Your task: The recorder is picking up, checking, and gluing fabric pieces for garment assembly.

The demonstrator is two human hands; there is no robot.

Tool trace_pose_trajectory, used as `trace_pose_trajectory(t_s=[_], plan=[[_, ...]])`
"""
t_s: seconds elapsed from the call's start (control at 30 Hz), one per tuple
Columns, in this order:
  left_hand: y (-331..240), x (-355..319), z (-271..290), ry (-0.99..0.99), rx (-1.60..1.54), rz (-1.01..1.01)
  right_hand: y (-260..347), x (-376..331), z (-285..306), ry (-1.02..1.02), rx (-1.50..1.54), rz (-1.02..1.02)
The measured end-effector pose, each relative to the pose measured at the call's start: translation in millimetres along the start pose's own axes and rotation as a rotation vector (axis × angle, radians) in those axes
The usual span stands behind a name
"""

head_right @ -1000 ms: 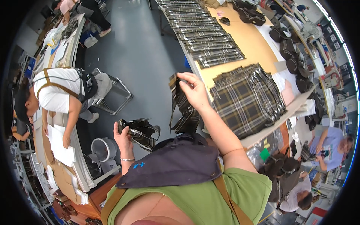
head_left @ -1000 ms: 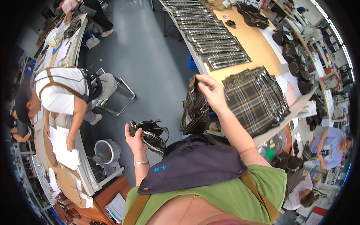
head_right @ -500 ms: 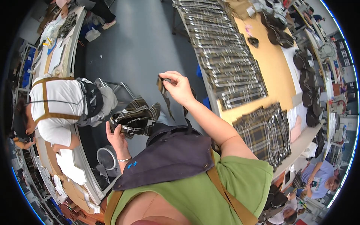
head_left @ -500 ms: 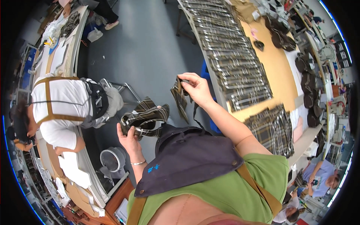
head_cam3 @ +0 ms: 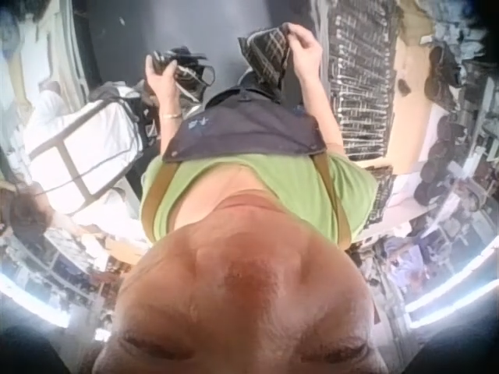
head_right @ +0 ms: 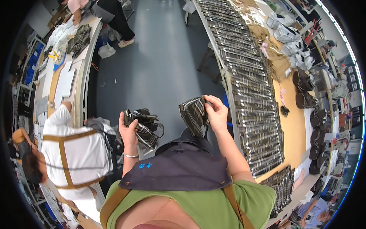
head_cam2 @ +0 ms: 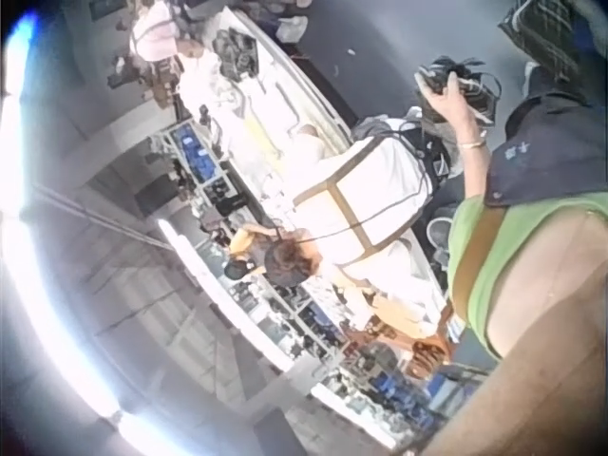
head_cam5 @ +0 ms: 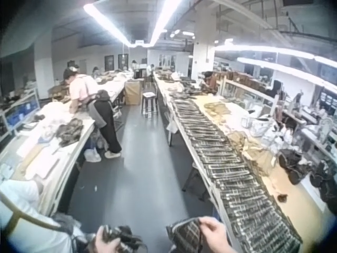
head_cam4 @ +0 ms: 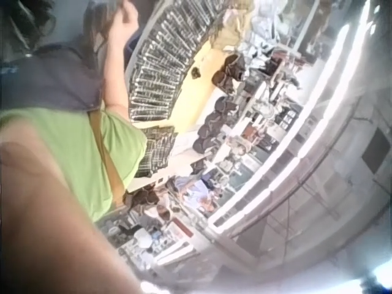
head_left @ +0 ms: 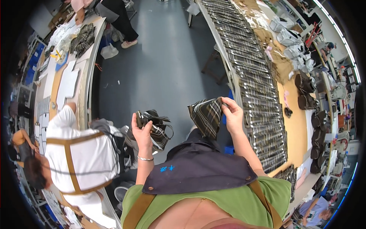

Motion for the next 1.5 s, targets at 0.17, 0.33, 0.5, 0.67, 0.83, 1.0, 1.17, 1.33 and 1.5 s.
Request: trace_pose_trajectory(t_s=[0.17,0.33,0.5,0.67,0.83,1.0,1.17,1.33,1.5], plan=[[-16,105,-41,-0.089,0.018,-0.035,-28,121,-33,0.038,0.037,-0.067],[-46,215,-89,-0.125,-0.006,-0.054,-63,277,-94,0.169,0.032,-0.072],[-87,298,-129,-0.242,-0.077,-0.144,-64,413,-181,0.302,0.083,-0.068],[-96,417,-163,-0.222,-0.03,-0.104,-97,547,-236,0.293,0.145,-0.076],[-113,568,-208,-0.141,0.017,-0.013,-112,667,-278,0.162,0.139,-0.109],[-164,708,-280,0.039,0.04,-0.043,-106,772,-303,0.052,0.135,-0.002],[-180,840,-350,0.121,0.009,-0.139,-114,880,-332,0.039,0.144,0.085],[-206,954,-417,0.061,-0.005,-0.163,-136,1013,-372,0.123,0.138,0.021],[-239,1053,-466,0.016,-0.005,-0.198,-131,1146,-424,0.263,0.141,-0.015]])
Point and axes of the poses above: each hand's wrist, its own x-axis towards the middle knuckle, its own z-axis out of the back of the hand, y = z × x, the point moved 1 cm from there along x, towards the middle knuckle, and after that the axes turned 7 degrees about x, right-handed, at the moved point
